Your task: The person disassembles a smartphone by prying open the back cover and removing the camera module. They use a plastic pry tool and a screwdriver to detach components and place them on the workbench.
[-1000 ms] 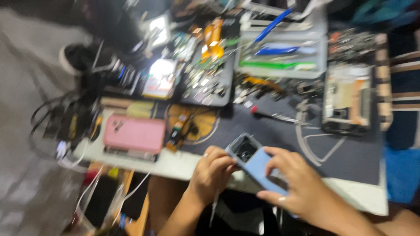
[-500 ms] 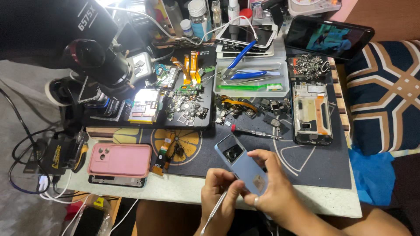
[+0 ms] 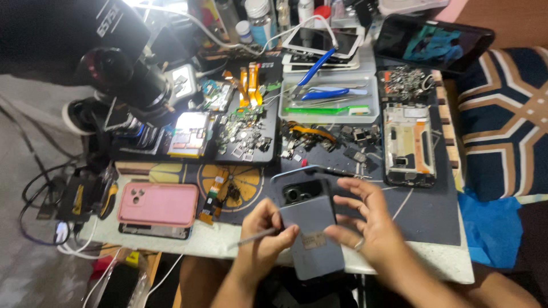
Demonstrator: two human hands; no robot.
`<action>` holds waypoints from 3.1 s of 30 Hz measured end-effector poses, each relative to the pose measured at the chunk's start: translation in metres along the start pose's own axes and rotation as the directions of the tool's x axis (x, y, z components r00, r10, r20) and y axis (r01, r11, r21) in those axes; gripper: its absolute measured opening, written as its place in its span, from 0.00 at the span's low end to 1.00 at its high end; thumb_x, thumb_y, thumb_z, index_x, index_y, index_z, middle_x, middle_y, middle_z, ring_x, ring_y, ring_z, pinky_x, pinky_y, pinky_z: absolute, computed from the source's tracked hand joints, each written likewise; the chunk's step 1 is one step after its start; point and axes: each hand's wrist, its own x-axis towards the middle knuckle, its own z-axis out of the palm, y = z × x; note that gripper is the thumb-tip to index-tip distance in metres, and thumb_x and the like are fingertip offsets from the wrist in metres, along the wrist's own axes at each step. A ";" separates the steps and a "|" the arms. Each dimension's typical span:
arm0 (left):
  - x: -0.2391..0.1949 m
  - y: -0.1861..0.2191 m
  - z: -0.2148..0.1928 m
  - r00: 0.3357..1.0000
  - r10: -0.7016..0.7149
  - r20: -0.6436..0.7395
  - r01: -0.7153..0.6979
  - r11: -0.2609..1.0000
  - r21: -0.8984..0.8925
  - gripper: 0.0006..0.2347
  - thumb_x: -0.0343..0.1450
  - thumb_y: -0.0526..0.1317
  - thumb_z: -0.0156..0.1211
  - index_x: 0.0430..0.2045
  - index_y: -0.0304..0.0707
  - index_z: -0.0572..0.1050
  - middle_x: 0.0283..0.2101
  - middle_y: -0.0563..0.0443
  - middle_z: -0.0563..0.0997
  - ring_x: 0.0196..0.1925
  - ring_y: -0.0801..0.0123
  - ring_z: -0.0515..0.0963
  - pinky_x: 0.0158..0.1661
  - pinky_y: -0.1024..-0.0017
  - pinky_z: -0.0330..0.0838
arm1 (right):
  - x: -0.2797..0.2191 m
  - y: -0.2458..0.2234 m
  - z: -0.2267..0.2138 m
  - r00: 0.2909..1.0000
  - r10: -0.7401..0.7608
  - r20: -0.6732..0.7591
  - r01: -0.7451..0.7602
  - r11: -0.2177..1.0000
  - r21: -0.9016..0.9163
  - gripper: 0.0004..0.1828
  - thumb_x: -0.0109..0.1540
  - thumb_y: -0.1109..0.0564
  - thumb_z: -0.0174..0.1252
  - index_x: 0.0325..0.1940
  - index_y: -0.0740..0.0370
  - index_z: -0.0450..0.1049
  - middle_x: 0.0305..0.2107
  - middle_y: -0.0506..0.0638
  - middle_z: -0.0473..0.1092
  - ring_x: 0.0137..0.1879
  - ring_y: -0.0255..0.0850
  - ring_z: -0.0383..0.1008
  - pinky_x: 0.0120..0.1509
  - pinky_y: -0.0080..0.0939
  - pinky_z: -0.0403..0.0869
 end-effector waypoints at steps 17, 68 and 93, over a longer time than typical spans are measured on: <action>0.028 0.066 0.032 0.782 0.224 0.582 -0.623 0.252 0.741 0.22 0.53 0.47 0.78 0.23 0.31 0.70 0.56 0.23 0.74 0.54 0.31 0.74 0.53 0.54 0.69 | -0.016 0.015 0.012 0.803 0.539 -0.252 -0.210 0.653 0.728 0.32 0.59 0.66 0.52 0.65 0.49 0.56 0.51 0.53 0.72 0.54 0.47 0.77 0.55 0.60 0.77; 0.040 0.015 -0.044 0.868 0.494 -0.043 -0.471 0.848 0.242 0.26 0.78 0.60 0.48 0.28 0.31 0.75 0.59 0.36 0.80 0.59 0.60 0.79 0.62 0.65 0.72 | 0.022 -0.014 -0.041 0.985 0.120 -0.122 -0.165 0.859 -0.484 0.12 0.63 0.61 0.59 0.51 0.62 0.79 0.34 0.50 0.80 0.40 0.34 0.80 0.41 0.34 0.75; 0.027 -0.001 -0.064 0.497 0.733 -0.464 -0.681 0.661 0.314 0.18 0.77 0.53 0.61 0.34 0.34 0.69 0.23 0.58 0.64 0.23 0.82 0.62 0.26 0.81 0.53 | 0.015 0.014 -0.011 0.914 -0.329 -0.238 0.159 0.829 -0.536 0.16 0.66 0.67 0.63 0.58 0.73 0.73 0.40 0.54 0.75 0.44 0.34 0.76 0.47 0.35 0.79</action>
